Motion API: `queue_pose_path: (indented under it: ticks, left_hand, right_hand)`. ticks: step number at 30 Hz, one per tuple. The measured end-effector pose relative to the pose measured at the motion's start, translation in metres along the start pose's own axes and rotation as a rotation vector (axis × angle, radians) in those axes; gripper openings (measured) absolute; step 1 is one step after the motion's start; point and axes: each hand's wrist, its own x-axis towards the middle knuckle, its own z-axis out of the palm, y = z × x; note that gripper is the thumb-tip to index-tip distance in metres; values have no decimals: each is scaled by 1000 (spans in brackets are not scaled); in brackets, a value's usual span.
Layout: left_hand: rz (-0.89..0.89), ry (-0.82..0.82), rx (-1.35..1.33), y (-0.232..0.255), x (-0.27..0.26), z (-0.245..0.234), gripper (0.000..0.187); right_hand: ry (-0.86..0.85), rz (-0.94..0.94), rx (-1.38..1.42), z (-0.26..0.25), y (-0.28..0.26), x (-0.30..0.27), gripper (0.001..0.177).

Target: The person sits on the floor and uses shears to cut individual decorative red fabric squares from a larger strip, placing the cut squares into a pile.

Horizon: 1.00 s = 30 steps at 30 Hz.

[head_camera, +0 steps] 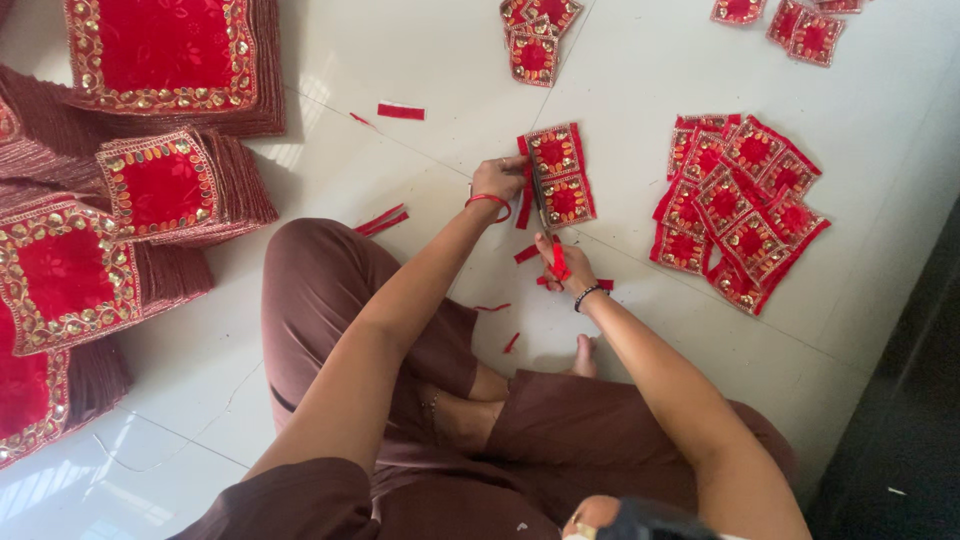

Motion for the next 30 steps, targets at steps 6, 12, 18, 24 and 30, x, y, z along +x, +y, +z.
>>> queue_pose_path:
  ticks: [6, 12, 18, 24, 30]
  left_hand:
    - [84, 95, -148, 2, 5, 8, 36]
    - [141, 245, -19, 2, 16, 21, 21]
    - [93, 226, 18, 3, 21, 15, 20]
    - [63, 175, 60, 14, 28, 9, 21]
    - [63, 191, 32, 8, 35, 11, 25]
  right_hand:
    - [-28, -27, 27, 2, -3, -6, 55]
    - [-5, 4, 56, 18, -4, -18, 60]
    - [-24, 17, 20, 9, -7, -10, 60]
    - [-45, 21, 47, -4, -8, 3, 59]
    - [-45, 7, -18, -12, -3, 4, 57]
